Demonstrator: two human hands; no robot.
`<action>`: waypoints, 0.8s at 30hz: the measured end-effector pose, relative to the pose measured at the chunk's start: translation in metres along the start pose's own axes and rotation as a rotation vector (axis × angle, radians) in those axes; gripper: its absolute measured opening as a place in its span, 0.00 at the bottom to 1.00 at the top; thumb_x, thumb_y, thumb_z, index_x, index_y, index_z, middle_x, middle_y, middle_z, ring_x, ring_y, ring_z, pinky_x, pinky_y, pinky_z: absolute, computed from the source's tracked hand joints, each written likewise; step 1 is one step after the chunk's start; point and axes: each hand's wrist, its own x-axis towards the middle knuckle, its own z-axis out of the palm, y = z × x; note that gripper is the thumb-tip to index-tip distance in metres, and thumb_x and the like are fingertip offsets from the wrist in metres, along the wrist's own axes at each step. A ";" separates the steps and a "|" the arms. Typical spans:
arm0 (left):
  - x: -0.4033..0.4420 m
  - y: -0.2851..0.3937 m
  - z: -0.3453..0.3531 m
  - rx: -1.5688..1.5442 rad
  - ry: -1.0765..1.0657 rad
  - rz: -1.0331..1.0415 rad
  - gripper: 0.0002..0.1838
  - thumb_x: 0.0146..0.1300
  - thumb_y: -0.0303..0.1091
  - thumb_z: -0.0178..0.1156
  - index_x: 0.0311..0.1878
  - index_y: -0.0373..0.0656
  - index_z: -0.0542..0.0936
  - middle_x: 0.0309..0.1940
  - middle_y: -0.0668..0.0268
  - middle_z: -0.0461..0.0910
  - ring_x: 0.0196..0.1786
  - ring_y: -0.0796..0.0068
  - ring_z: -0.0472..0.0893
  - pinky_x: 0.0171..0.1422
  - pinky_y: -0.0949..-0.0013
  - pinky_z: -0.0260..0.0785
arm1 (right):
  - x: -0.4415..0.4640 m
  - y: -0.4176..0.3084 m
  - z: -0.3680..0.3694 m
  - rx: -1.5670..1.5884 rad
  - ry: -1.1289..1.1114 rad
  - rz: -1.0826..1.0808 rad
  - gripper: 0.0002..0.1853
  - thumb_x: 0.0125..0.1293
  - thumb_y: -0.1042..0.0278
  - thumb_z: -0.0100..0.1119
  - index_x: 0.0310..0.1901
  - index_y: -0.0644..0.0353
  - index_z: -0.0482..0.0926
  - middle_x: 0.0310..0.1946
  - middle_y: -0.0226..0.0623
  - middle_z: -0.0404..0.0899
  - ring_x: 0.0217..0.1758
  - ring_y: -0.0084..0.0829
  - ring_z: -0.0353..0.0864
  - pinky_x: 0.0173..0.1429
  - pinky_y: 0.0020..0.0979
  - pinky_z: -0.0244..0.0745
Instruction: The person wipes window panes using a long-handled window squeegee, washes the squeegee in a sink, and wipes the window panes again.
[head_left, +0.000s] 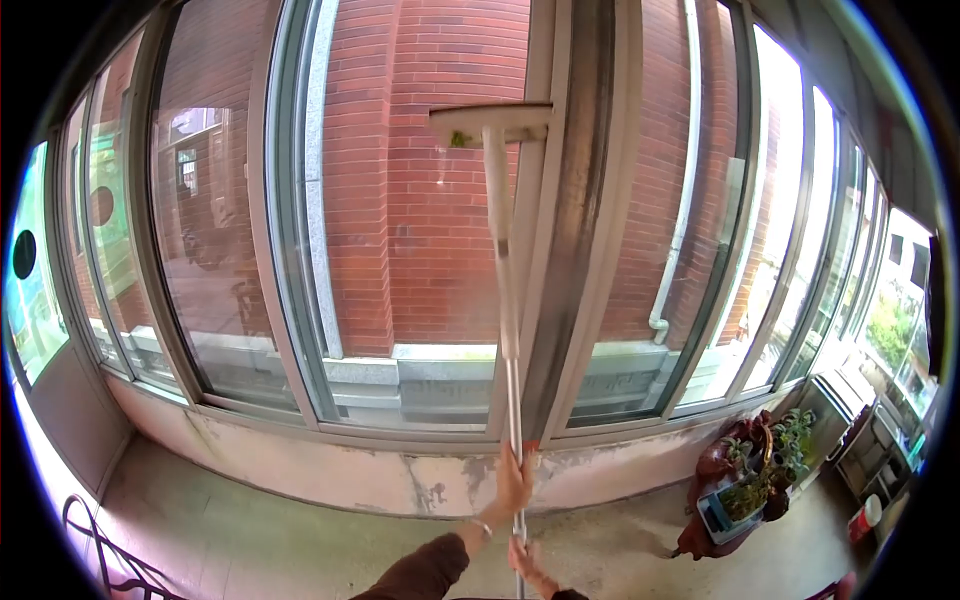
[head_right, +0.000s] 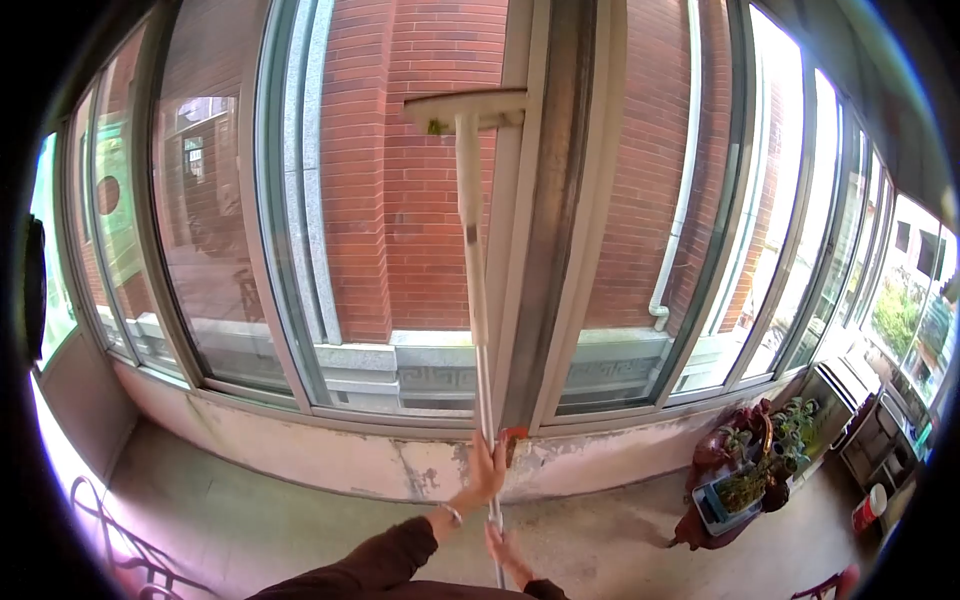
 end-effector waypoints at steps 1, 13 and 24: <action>-0.015 -0.010 -0.003 0.036 0.002 0.034 0.16 0.67 0.29 0.52 0.56 0.39 0.66 0.34 0.51 0.76 0.30 0.59 0.76 0.35 0.61 0.68 | -0.009 0.025 -0.005 -0.008 -0.004 0.064 0.24 0.71 0.53 0.48 0.17 0.56 0.66 0.10 0.26 0.64 0.11 0.21 0.62 0.18 0.28 0.57; -0.120 0.002 -0.053 -0.169 -0.124 -0.272 0.20 0.63 0.41 0.62 0.50 0.40 0.67 0.18 0.68 0.68 0.21 0.77 0.69 0.24 0.67 0.63 | -0.070 0.106 0.029 -0.057 0.132 0.318 0.23 0.71 0.51 0.50 0.18 0.52 0.67 0.11 0.21 0.63 0.13 0.18 0.61 0.18 0.25 0.54; 0.181 0.175 -0.051 -0.412 -0.117 0.024 0.07 0.68 0.35 0.56 0.43 0.49 0.67 0.16 0.79 0.61 0.15 0.89 0.62 0.13 0.81 0.53 | 0.002 -0.214 0.053 -0.156 -0.181 -0.479 0.10 0.70 0.63 0.51 0.41 0.60 0.66 0.20 0.28 0.69 0.23 0.20 0.70 0.28 0.26 0.65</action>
